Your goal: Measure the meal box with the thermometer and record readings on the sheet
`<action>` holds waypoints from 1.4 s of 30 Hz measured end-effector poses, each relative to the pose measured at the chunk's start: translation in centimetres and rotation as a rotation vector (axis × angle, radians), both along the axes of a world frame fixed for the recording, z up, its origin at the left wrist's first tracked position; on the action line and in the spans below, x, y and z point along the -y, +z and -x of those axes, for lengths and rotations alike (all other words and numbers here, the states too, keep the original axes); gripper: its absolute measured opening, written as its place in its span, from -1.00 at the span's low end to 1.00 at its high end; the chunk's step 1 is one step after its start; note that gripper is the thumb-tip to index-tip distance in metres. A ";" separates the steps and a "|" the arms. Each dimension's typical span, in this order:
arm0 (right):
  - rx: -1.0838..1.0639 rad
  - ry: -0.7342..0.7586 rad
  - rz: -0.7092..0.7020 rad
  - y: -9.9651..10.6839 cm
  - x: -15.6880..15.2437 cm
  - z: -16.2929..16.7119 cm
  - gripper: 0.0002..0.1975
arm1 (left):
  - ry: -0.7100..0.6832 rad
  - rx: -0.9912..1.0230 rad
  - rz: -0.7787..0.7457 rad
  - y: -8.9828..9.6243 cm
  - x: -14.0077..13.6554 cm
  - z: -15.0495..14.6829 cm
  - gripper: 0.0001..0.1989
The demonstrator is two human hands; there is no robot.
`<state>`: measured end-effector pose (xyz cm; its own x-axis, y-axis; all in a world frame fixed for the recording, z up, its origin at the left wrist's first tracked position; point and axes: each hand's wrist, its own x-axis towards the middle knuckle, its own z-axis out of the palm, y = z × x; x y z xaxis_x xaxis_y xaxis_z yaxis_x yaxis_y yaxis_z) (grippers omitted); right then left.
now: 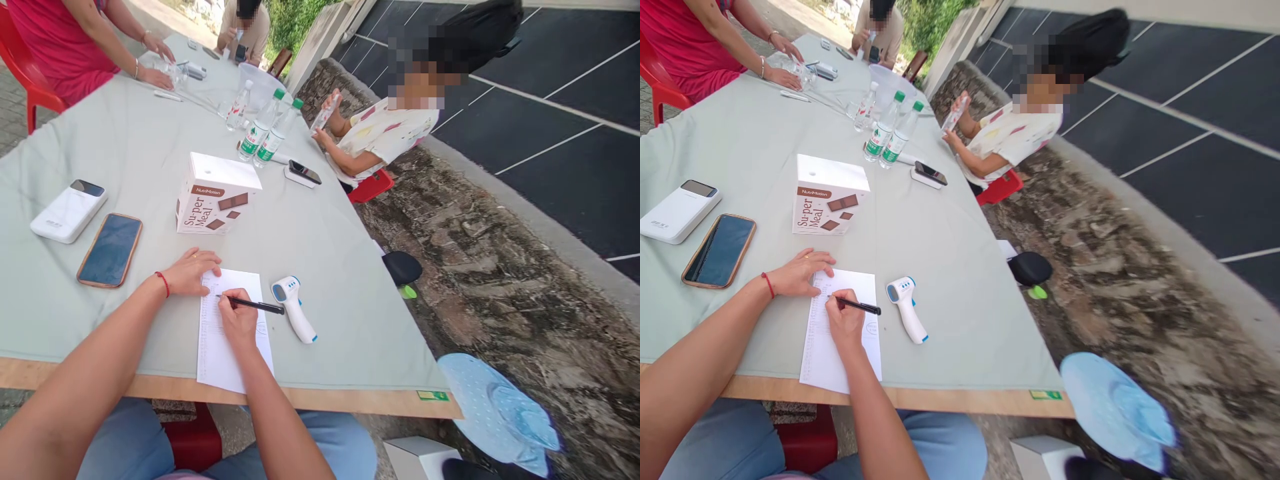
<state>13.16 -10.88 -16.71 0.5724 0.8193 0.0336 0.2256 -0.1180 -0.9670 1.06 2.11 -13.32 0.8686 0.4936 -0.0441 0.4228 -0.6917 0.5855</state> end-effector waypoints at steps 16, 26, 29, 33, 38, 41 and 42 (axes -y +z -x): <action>0.188 -0.063 -0.137 -0.6 0.3 -0.8 -0.71 | 0.021 0.037 0.044 -0.2 -0.1 0.0 -0.61; 0.772 0.038 -0.024 -3.4 -0.3 -4.4 -0.47 | 0.958 0.559 0.003 -0.6 -1.8 0.6 -0.87; 0.886 0.139 0.149 -3.1 -0.2 -6.1 -0.45 | 1.040 0.658 -0.064 -0.8 -2.4 0.8 -0.73; 0.893 0.224 0.245 -2.2 -1.8 -7.9 -0.33 | 0.947 0.744 -0.074 -2.0 -3.0 0.8 -0.40; 0.437 0.143 0.015 -0.1 -9.1 -6.6 -0.35 | 0.811 0.736 0.074 -3.1 -3.9 0.9 -0.12; 0.089 0.133 -0.011 1.5 -13.5 -5.0 -0.37 | 0.721 0.767 0.116 -3.3 -4.5 1.0 -0.07; 0.017 0.178 -0.055 1.9 -14.4 -4.7 -0.42 | 0.707 0.785 0.107 -3.2 -4.6 1.0 -0.07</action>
